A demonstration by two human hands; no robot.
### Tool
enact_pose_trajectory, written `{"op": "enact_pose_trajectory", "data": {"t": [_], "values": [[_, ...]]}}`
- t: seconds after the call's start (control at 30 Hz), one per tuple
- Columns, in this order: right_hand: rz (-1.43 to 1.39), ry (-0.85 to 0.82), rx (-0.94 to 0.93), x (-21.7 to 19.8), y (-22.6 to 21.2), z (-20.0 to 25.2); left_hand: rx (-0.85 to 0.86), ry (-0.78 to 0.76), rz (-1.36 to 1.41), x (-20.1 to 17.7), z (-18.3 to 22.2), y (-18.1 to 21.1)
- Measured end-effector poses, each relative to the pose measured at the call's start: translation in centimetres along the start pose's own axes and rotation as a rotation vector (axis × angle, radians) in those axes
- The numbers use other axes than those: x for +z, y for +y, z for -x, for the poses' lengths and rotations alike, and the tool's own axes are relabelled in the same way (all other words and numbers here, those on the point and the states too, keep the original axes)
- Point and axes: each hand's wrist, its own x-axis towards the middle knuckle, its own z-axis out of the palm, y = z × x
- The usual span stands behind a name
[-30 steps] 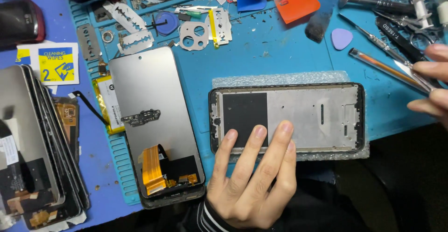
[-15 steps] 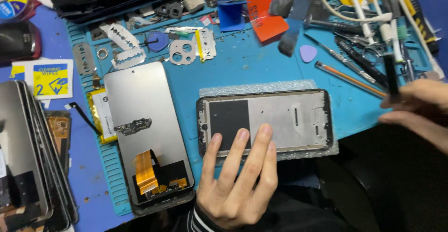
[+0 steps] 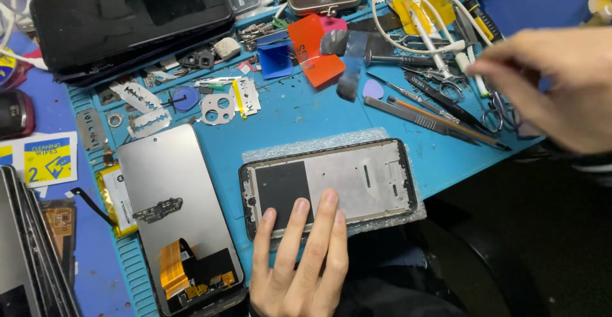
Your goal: The person works on a disassembled smartphone at a repair bench. They hold the phone frame steady with one hand while using a thin blade to scrape old adhesive and residue from the frame edge, then wipe the surface with a cloth.
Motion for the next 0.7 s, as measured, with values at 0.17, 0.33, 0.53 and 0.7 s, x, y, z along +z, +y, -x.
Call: {"op": "enact_pose_trajectory", "data": {"t": [0.17,0.33,0.53,0.7], "values": [[-0.074,0.164,-0.047,0.0,3.4,-0.7,0.024,-0.001,-0.01,0.0,-0.1,-0.1],[-0.069,0.162,0.111,-1.2,2.9,-0.8,0.056,-0.043,-0.03,-0.2,0.3,-0.2],[-0.005,0.174,0.177,-0.7,4.3,0.8,0.101,-0.13,-0.019,-0.3,0.6,-0.3],[0.38,-0.241,0.346,0.9,1.3,-0.9,0.053,-0.084,-0.008,-0.7,0.1,-0.1]]}}
